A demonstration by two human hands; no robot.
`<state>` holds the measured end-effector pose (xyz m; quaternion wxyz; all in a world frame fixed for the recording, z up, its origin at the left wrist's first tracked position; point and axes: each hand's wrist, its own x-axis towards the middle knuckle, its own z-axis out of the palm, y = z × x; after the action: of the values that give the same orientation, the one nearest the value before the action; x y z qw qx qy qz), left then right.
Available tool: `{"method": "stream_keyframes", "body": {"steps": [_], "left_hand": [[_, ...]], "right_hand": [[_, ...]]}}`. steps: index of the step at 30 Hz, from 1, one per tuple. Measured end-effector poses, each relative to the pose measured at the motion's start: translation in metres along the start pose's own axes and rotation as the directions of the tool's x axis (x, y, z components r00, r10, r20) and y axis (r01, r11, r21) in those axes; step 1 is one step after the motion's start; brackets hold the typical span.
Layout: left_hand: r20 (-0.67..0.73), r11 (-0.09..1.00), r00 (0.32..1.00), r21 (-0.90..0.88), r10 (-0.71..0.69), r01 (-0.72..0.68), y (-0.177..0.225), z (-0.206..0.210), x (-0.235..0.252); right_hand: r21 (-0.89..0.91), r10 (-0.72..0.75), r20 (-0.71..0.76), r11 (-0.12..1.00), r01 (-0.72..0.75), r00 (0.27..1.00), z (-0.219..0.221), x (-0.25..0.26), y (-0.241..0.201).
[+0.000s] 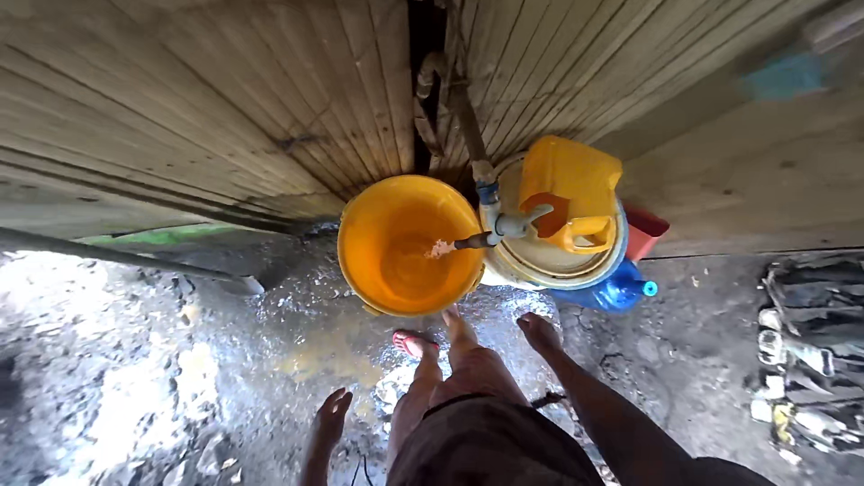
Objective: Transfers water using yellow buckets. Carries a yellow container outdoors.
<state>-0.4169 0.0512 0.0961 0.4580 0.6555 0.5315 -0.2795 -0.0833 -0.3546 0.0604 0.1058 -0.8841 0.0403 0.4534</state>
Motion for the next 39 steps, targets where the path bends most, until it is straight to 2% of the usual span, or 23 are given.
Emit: {"method": "stream_keyframes", "body": {"steps": [4, 7, 11, 13, 15, 18, 21, 25, 27, 30, 32, 34, 36, 39], "left_hand": [[-0.006, 0.998, 0.998, -0.019, -0.066, 0.066, -0.024, 0.002, -0.006], [-0.005, 0.994, 0.995, -0.038, -0.099, 0.098, -0.043, 0.004, -0.01], [0.005, 0.989, 0.991, -0.067, -0.135, 0.135, -0.064, 0.007, -0.016], [0.009, 0.986, 0.991, -0.093, -0.134, 0.135, -0.071, 0.008, -0.017], [0.012, 0.983, 0.992, -0.136, -0.124, 0.125, -0.069, 0.009, -0.014], [0.03, 0.981, 0.996, -0.173, -0.084, 0.088, -0.044, 0.013, 0.0], [0.051, 0.98, 0.999, -0.197, -0.015, 0.025, 0.002, 0.02, 0.027], [-0.027, 0.962, 0.996, -0.257, 0.091, -0.094, 0.085, 0.027, 0.063], [-0.073, 0.93, 0.99, -0.339, 0.123, -0.141, 0.128, 0.03, 0.082], [-0.126, 0.871, 0.984, -0.461, 0.127, -0.172, 0.171, 0.035, 0.11], [-0.134, 0.835, 0.987, -0.53, 0.093, -0.15, 0.179, 0.044, 0.126], [-0.132, 0.836, 0.991, -0.542, 0.024, -0.093, 0.168, 0.056, 0.132], [-0.146, 0.836, 0.989, -0.546, -0.022, -0.062, 0.155, 0.068, 0.123], [-0.155, 0.806, 0.987, -0.588, -0.035, -0.064, 0.143, 0.085, 0.106]], "right_hand": [[-0.082, 0.009, 0.195, 0.997, 0.007, 0.981, 0.004, 0.009, 0.025], [-0.101, -0.039, 0.219, 0.993, 0.063, 0.975, 0.009, 0.013, 0.009], [0.213, -0.065, 0.092, 0.976, 0.045, 0.994, 0.014, 0.009, -0.044], [0.513, -0.035, 0.067, 0.859, -0.004, 0.997, 0.01, -0.001, -0.079], [0.706, -0.007, 0.107, 0.704, -0.071, 0.994, 0.008, -0.006, -0.109], [0.748, 0.023, 0.167, 0.648, -0.142, 0.986, 0.019, 0.001, -0.143], [0.763, 0.084, 0.088, 0.635, -0.121, 0.993, 0.046, 0.015, -0.167], [0.802, 0.171, -0.03, 0.593, -0.079, 0.985, 0.067, 0.021, -0.187], [0.824, 0.176, -0.046, 0.563, -0.062, 0.983, 0.068, 0.02, -0.19], [0.834, 0.143, -0.052, 0.551, -0.036, 0.988, 0.072, 0.019, -0.187], [0.833, 0.132, -0.078, 0.554, -0.008, 0.988, 0.076, 0.023, -0.182], [0.809, 0.138, -0.082, 0.587, -0.015, 0.987, 0.078, 0.026, -0.175], [0.761, 0.123, -0.101, 0.649, -0.003, 0.987, 0.076, 0.028, -0.168], [0.73, 0.107, -0.083, 0.683, -0.013, 0.991, 0.07, 0.035, -0.154]]}}
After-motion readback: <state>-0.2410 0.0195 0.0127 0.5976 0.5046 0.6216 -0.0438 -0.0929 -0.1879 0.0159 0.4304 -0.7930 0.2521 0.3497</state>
